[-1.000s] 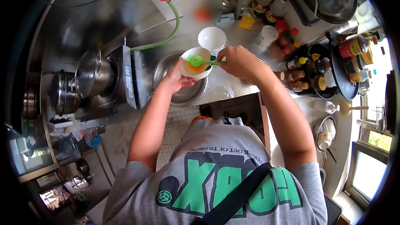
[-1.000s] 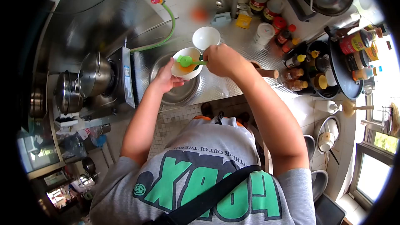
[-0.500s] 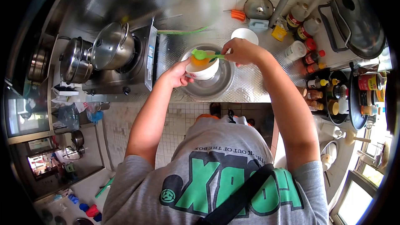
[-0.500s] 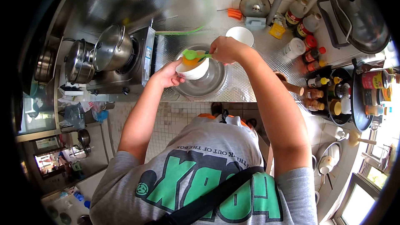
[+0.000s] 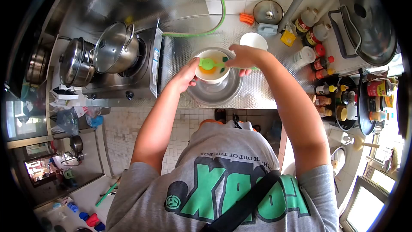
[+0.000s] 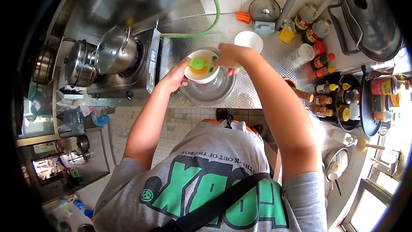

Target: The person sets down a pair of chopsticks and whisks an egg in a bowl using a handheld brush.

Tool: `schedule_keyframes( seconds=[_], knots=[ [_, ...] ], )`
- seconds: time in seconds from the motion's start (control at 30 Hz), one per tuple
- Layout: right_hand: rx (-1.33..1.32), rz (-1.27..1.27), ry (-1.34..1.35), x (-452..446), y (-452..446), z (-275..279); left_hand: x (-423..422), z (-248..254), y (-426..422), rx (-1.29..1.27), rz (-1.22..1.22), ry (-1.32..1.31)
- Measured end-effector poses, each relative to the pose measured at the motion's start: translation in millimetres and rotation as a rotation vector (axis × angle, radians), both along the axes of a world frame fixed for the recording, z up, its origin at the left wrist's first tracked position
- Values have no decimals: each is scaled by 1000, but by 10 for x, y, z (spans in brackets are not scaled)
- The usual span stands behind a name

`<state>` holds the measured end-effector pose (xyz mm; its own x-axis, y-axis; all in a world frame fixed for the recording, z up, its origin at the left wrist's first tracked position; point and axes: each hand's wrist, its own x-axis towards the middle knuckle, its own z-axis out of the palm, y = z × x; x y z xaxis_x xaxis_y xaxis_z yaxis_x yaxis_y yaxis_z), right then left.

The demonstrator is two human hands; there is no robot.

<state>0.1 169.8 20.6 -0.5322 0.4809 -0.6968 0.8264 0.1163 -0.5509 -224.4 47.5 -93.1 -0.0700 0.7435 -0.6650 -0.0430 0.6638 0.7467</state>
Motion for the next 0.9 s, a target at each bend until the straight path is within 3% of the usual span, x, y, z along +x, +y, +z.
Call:
schedule_keyframes(
  seconds=[0.1,0.17,0.27,0.37,0.47,0.57,0.9],
  knots=[
    [-265,-34,199,205,-35,-359,209,224,28,62,-42,237],
    [-349,-46,272,282,-82,-532,258,108,67,223,-114,266],
    [-356,-173,284,336,-189,-673,318,28,155,299,-188,186],
    [-427,-246,354,430,-252,-716,408,560,157,195,-239,101],
    [-575,-329,524,574,-256,-826,317,326,162,197,-15,-102],
    [-547,-449,609,670,-291,-915,325,170,72,322,189,-376],
    [-269,-464,546,490,-332,-1038,521,-6,-23,320,413,-381]
  ],
)
